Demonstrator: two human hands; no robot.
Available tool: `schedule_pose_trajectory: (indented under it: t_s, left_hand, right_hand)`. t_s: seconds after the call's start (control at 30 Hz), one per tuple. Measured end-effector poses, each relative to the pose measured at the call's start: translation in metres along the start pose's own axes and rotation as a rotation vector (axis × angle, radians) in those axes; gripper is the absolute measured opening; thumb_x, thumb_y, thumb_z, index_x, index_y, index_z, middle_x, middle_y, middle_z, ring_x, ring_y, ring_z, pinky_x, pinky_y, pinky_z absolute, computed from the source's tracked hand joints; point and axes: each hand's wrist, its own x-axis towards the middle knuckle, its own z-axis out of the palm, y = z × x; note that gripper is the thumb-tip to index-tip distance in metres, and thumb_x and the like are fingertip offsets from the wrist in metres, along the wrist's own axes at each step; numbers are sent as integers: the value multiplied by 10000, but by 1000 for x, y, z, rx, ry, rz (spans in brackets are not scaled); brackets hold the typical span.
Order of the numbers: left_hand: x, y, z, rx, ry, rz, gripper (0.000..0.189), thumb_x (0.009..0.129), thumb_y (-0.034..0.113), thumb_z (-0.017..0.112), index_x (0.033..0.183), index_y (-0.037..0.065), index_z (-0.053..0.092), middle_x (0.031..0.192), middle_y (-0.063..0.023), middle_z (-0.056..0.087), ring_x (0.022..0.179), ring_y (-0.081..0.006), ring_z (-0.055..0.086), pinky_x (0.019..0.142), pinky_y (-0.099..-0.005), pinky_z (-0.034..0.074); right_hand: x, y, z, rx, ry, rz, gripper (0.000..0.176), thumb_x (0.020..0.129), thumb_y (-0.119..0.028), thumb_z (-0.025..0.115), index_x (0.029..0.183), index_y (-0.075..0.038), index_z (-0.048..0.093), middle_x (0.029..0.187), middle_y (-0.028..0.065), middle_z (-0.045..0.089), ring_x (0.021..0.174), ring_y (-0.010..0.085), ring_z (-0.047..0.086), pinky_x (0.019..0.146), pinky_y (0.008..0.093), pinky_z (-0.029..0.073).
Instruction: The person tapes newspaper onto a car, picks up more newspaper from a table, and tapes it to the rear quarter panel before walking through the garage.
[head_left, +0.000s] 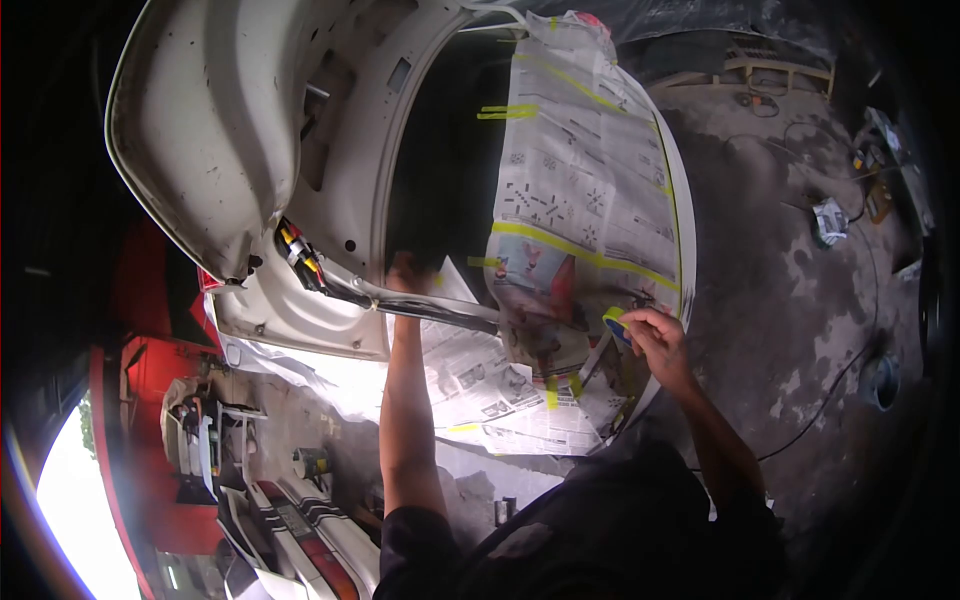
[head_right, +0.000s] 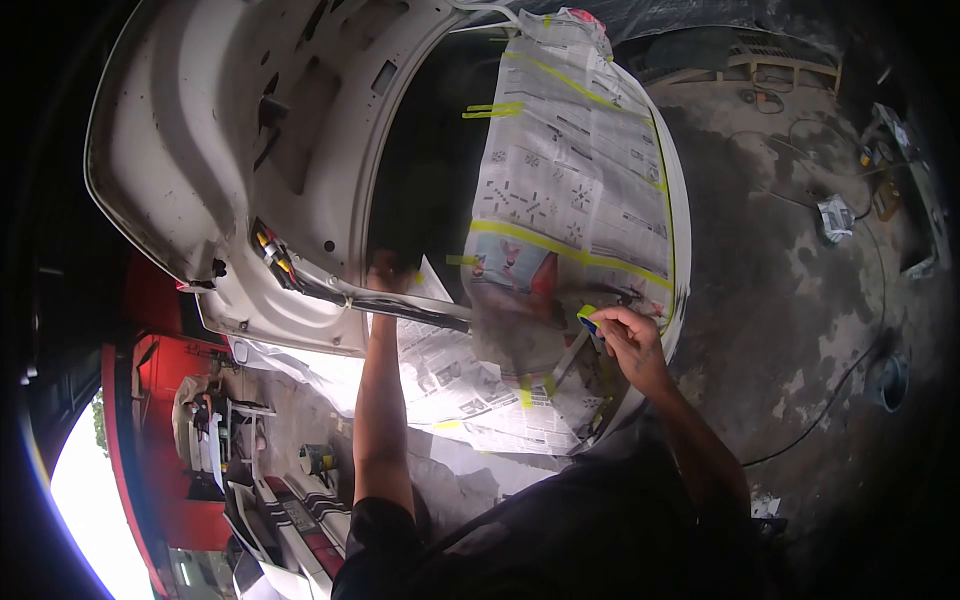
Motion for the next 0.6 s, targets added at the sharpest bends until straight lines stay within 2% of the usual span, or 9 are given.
schedule_pose_trajectory:
  t_s: [0.07, 0.17, 0.27, 0.3, 0.33, 0.4, 0.5, 0.53, 0.6]
  left_hand:
    - [9, -8, 6, 56, -49, -24, 347, 759, 134, 828, 1040, 62, 637, 886, -119, 709, 807, -331, 704, 728, -438, 578]
    - [7, -58, 29, -339, -62, 275, 346, 795, 175, 807, 1075, 50, 645, 946, -150, 713, 808, -342, 697, 704, -423, 566]
    - [-33, 23, -8, 125, 145, 321, 379, 920, 309, 732, 1147, 18, 647, 1024, -227, 684, 938, -427, 648, 828, -526, 523]
    - [-45, 21, -4, 202, 191, 196, 432, 920, 388, 739, 1140, 29, 638, 1039, -241, 687, 1014, -457, 638, 895, -554, 494]
    - [-54, 16, -4, 286, 160, 129, 464, 927, 382, 727, 1236, 56, 612, 1122, -199, 696, 1126, -459, 626, 919, -540, 501]
    - [-57, 57, -32, 120, -119, -219, 349, 964, 327, 655, 1191, 67, 604, 1115, -235, 702, 1119, -441, 652, 940, -528, 514]
    - [-85, 24, -9, 179, 21, 22, 425, 937, 169, 661, 1346, 70, 600, 1204, -230, 693, 1187, -425, 635, 1006, -494, 519]
    - [-103, 20, 0, 122, 226, 122, 414, 906, 108, 688, 1313, 72, 624, 1301, -218, 656, 1210, -419, 622, 1029, -497, 516]
    - [-124, 93, -55, -108, 149, -88, 302, 888, 51, 698, 1184, 30, 643, 1234, -207, 626, 1122, -452, 615, 950, -498, 521]
  right_hand:
    - [-5, -2, 0, 6, 20, 16, 157, 1053, -40, 595, 1151, 9, 707, 836, 4, 639, 651, 37, 504, 604, 213, 409]
    - [-16, -5, -6, 17, 57, 4, 158, 1052, -35, 592, 1150, -2, 711, 849, 5, 644, 661, 42, 511, 610, 216, 413]
    - [-25, -21, -19, -27, 98, -52, 169, 1041, -16, 592, 1159, -5, 713, 877, 12, 653, 678, 56, 528, 623, 226, 427]
    - [-25, -24, -18, -55, 130, -66, 178, 1032, 0, 594, 1167, -3, 711, 895, 19, 658, 687, 65, 539, 630, 232, 433]
    - [-24, -22, -24, -67, 126, -112, 187, 1019, 3, 612, 1181, 2, 706, 909, 23, 662, 699, 71, 546, 642, 235, 438]
    - [-17, -18, -30, -48, 124, -151, 227, 993, 4, 643, 1215, 9, 695, 935, 30, 671, 720, 79, 556, 665, 239, 446]
    - [-2, -37, -11, -32, 181, -191, 283, 981, -7, 652, 1262, 9, 684, 974, 26, 679, 768, 80, 563, 706, 241, 455]
    - [4, -39, -2, 19, 135, -176, 289, 986, -6, 636, 1271, 10, 680, 1001, 29, 679, 785, 80, 565, 718, 245, 459]
    - [7, -46, -9, 131, 96, -160, 329, 1000, -6, 593, 1324, 17, 645, 1094, 45, 675, 834, 84, 568, 763, 260, 464]
